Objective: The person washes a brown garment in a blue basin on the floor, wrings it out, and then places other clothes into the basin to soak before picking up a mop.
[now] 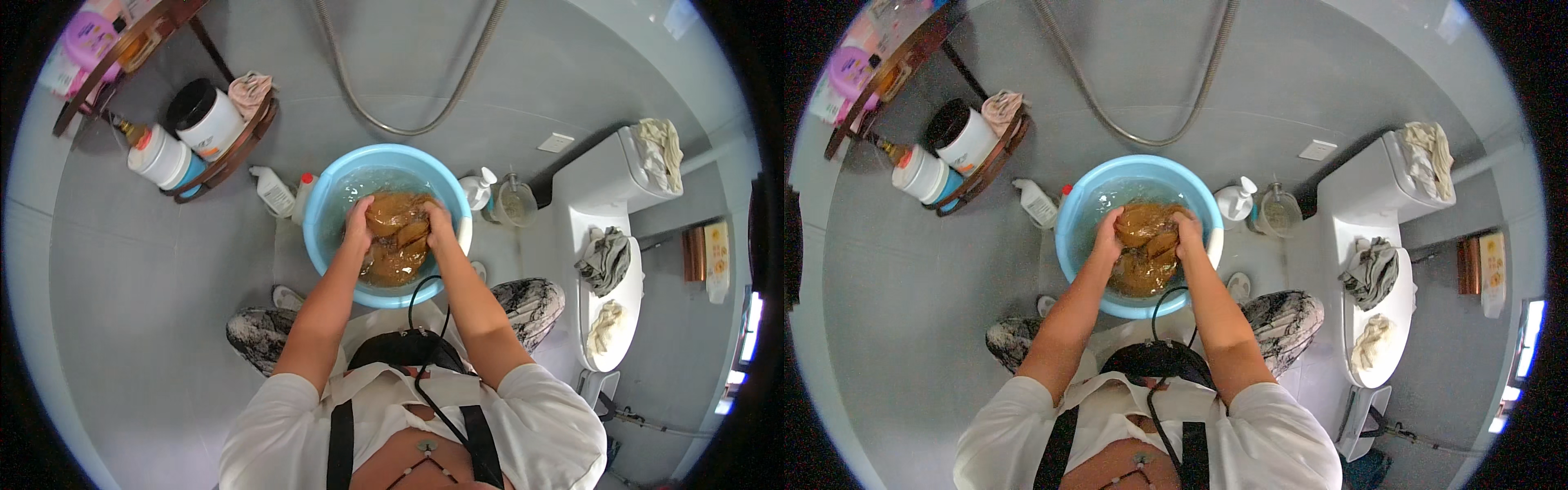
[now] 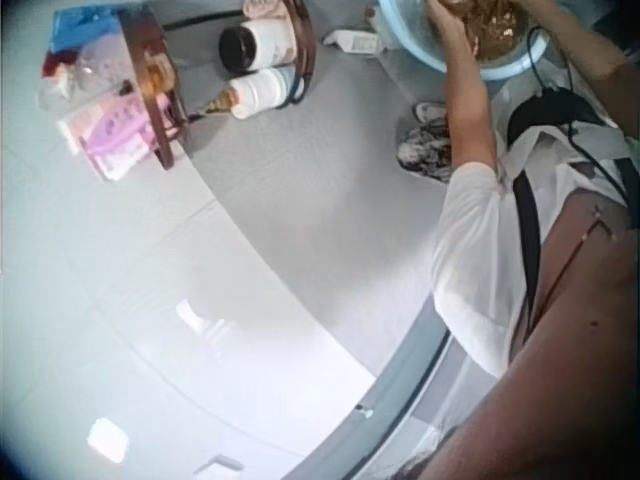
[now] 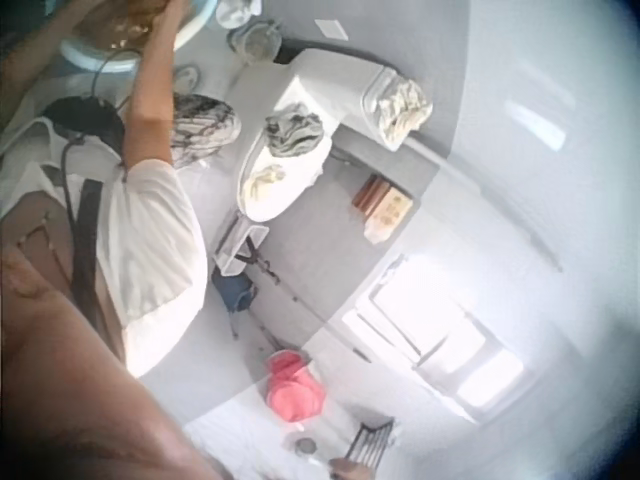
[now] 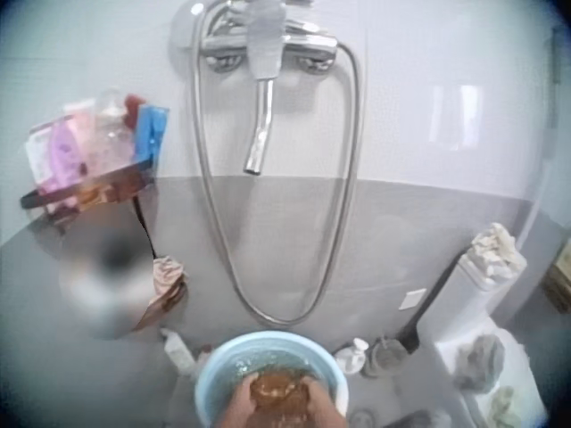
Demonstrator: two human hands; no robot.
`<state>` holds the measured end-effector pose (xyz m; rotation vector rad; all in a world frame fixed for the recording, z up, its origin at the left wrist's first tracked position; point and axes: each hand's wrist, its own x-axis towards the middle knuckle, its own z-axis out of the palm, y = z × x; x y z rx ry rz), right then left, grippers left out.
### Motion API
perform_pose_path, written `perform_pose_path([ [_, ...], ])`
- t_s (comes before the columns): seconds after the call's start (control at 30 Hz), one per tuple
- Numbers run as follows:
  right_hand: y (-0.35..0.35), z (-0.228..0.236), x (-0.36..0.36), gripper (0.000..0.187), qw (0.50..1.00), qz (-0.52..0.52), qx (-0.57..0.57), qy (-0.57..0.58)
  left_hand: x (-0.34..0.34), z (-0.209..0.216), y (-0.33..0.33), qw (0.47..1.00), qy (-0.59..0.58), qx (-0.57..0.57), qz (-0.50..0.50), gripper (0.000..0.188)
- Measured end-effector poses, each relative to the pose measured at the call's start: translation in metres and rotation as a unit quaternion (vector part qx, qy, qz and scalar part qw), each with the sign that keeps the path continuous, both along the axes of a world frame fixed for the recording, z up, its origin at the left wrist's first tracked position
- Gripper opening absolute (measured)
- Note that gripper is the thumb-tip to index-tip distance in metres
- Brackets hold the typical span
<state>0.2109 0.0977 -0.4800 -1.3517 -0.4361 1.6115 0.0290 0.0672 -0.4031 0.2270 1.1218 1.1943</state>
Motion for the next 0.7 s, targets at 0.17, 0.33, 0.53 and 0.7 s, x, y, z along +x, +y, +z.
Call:
perform_pose_path([
  [0.17,-0.039,0.144,-0.031,0.051,0.979,0.066,0.153,0.121,0.005,-0.008,0.009,0.949,-0.284,0.131,0.032,0.035],
  [0.33,-0.063,0.161,-0.046,0.040,0.834,0.194,0.441,-0.268,0.021,0.031,0.012,0.946,-0.308,0.104,0.002,0.032],
  [0.53,-0.068,0.171,-0.065,0.029,0.714,0.155,0.518,-0.445,0.027,0.034,0.010,0.922,-0.371,0.088,-0.067,0.026],
  [0.7,-0.055,0.153,-0.067,0.020,0.714,0.053,0.532,-0.453,0.028,0.013,0.016,0.935,-0.339,0.085,-0.062,0.026],
])
